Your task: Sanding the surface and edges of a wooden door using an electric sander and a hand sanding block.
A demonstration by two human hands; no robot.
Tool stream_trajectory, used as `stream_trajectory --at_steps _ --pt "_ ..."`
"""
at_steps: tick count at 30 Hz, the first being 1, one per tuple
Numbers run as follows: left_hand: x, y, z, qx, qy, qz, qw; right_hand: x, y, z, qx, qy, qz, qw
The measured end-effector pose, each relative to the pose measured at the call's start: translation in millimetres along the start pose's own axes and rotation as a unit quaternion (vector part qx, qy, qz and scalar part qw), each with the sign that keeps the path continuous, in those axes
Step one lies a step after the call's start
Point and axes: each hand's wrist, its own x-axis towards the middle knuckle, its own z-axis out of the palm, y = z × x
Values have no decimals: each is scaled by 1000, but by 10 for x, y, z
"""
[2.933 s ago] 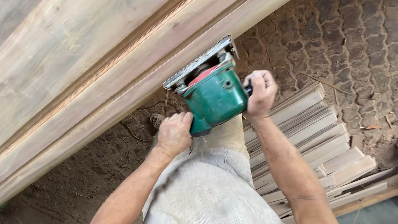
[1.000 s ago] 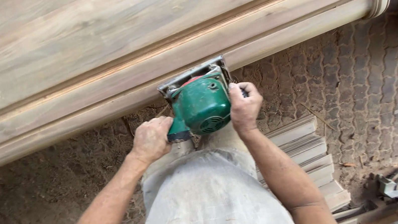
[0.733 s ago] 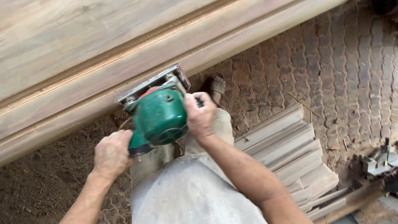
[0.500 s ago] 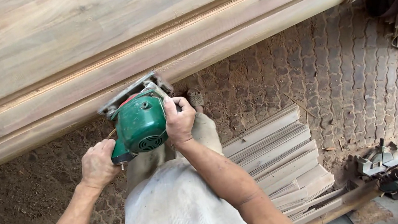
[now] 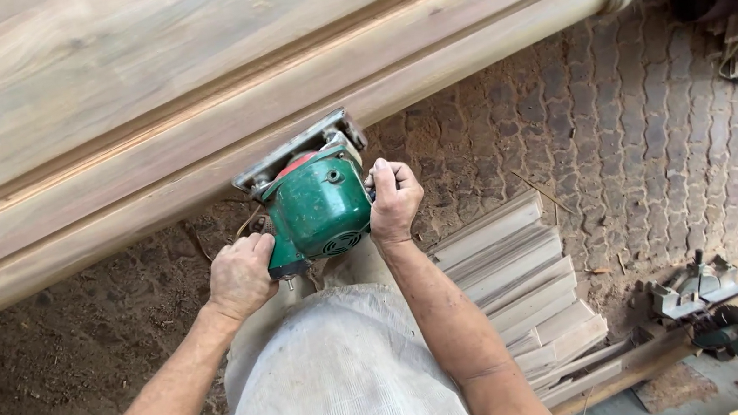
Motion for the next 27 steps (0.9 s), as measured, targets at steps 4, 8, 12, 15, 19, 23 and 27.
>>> stream_trajectory --at_steps 4,8,12,15,19,23,27 --pt "238 342 180 -22 -3 12 1000 335 -184 -217 19 -2 5 1000" --pt "553 597 537 -35 -11 27 999 757 -216 -447 39 2 12 999" --pt "844 952 763 -71 -3 41 997 1165 -247 -692 44 -2 -2 999" --pt "1189 1294 472 -74 18 67 995 1455 -316 -904 31 -11 -26 999" --pt "1564 1694 482 -55 15 78 995 1919 -378 -1216 -29 -36 -72 996" --pt "1976 2002 128 -75 64 104 990 2282 -447 -1411 -31 -29 -74 996" --pt "2105 2101 -156 -52 72 119 989 2433 -359 -1603 57 -35 -58 996"
